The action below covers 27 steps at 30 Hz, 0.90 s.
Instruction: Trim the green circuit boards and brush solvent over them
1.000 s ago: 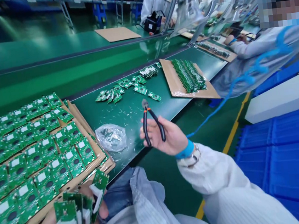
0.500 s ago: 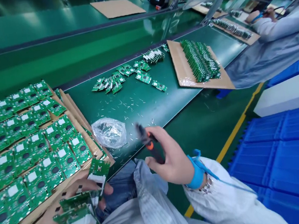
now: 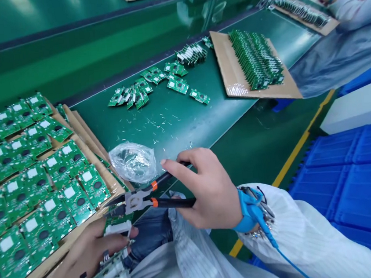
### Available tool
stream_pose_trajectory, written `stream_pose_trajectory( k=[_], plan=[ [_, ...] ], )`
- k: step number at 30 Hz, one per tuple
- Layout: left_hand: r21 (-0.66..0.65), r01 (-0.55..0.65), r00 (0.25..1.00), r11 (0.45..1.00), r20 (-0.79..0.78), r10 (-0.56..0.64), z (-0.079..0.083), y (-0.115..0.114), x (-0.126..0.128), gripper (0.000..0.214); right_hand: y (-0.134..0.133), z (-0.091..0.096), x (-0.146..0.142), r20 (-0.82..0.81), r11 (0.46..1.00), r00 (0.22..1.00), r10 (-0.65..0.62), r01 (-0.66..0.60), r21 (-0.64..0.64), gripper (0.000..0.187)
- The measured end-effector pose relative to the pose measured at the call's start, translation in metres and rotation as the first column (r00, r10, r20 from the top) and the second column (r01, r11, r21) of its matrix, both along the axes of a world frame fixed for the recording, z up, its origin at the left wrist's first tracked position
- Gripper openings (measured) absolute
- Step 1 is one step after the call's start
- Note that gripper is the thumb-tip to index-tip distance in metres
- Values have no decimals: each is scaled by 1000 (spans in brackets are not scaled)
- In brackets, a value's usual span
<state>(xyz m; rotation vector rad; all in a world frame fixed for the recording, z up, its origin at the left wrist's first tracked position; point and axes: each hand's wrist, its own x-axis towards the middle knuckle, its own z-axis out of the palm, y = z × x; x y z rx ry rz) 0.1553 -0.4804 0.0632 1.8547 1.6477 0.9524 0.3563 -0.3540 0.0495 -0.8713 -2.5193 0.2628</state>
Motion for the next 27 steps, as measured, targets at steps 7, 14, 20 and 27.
stream_pose_trajectory(
  k=[7,14,20,27],
  plan=[
    [12,34,999,999,-7,-34,-3,3,-6,29,-1,0,-1,-31,998,999,-22,24,64,43],
    [-24,45,997,999,57,-44,-6,3,-2,33,-2,-4,-1,-49,996,998,-39,43,77,40],
    [-260,-44,984,965,154,87,-6,7,1,27,1,7,0,136,987,990,-40,60,-146,36],
    [-652,145,696,744,602,392,-3,18,5,12,26,28,15,294,790,953,71,127,-600,40]
  ],
)
